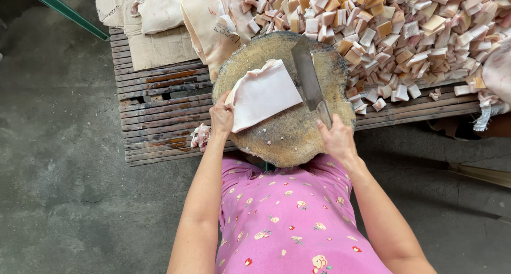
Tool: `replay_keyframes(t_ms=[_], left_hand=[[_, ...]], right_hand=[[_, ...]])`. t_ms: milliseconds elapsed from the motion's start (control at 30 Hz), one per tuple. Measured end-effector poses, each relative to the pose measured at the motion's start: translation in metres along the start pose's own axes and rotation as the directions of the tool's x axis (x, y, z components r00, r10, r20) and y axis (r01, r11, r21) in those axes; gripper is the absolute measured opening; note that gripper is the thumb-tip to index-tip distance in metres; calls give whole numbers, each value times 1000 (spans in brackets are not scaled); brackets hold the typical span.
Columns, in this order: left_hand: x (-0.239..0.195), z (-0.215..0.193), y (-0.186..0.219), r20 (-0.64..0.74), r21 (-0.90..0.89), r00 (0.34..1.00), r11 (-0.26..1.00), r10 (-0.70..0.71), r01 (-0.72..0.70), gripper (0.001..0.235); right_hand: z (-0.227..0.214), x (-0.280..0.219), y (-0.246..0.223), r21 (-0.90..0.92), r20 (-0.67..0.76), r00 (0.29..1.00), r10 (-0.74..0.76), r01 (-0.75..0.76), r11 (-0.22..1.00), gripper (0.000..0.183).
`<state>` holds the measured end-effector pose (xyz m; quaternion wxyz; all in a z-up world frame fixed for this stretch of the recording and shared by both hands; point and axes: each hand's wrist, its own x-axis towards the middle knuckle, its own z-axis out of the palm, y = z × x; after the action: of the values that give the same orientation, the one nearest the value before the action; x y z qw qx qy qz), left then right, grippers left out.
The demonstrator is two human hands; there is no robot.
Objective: The person cuts large slabs of pork fat and skin into long strips and then into smaller rectangular cubes using a large cleaver on a round wooden cutting board.
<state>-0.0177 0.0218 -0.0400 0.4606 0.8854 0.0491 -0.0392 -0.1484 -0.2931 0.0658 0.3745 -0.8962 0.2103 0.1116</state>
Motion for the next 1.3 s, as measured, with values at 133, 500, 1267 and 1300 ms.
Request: replay_keyframes(t_ms=[133,500,1267,1300], left_hand=[[14,14,8,-8,-51,998,997,60,-60,37],[21,16,10,0,-80,988,985,153,-153,37],[29,28,7,38,-49,995,995,87,-85,35],[30,30,10,1,-75,990,987,140,-140,33]], right_hand=[[-38,-5,-30,48,-139,972,-189,198,979,38],[40,17,-25,-189,16,1000,-16,18,982,45],[-24,-14,-50,48,-108,975,-197,203,978,39],[-30,-16,-54,40,-165,950,-266,275,961,39]])
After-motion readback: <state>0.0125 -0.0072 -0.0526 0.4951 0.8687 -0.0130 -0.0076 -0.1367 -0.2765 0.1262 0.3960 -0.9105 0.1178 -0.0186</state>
